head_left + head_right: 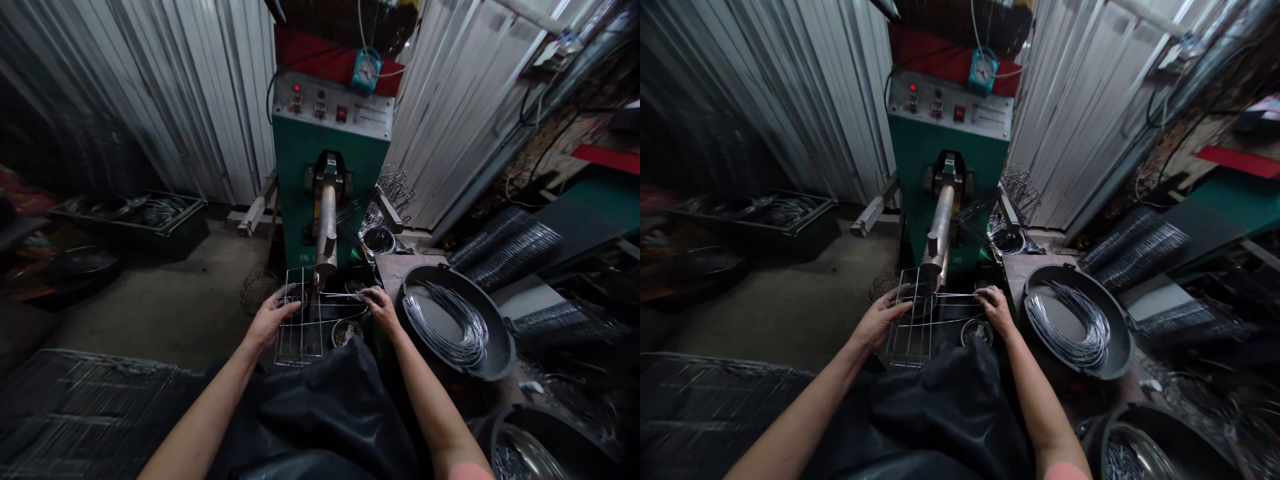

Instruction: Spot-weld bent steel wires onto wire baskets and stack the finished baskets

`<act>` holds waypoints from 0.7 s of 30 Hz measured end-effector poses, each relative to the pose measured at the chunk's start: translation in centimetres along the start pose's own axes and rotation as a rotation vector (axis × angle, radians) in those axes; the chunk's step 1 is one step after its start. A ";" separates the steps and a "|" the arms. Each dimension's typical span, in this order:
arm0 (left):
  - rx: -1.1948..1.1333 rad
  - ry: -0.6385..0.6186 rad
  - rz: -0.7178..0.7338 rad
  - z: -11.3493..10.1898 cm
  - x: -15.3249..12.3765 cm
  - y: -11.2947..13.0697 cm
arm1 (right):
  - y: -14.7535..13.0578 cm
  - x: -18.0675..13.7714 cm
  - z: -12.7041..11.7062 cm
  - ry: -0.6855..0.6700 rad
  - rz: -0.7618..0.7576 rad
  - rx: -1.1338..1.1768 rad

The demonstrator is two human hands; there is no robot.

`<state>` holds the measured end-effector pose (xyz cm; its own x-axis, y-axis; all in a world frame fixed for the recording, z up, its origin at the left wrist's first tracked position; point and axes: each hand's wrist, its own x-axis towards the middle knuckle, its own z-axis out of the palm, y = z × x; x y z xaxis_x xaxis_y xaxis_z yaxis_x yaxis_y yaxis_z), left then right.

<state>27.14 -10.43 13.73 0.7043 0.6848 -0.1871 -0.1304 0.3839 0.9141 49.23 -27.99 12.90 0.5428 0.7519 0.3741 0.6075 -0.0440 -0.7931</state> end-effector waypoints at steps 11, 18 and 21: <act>-0.052 -0.017 -0.052 0.2 0.5 0.1 | 0.4 0.5 -0.1 -0.002 0.018 -0.004; -0.033 0.009 -0.057 0.3 0.7 0.2 | 0.5 0.6 -0.1 -0.011 0.040 0.009; -0.029 0.022 -0.051 0.3 0.7 0.1 | 0.6 0.6 0.1 0.002 0.063 0.025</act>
<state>27.84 -10.08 13.81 0.6948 0.6775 -0.2413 -0.1153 0.4360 0.8925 49.85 -27.46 12.59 0.5807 0.7470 0.3236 0.5574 -0.0752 -0.8268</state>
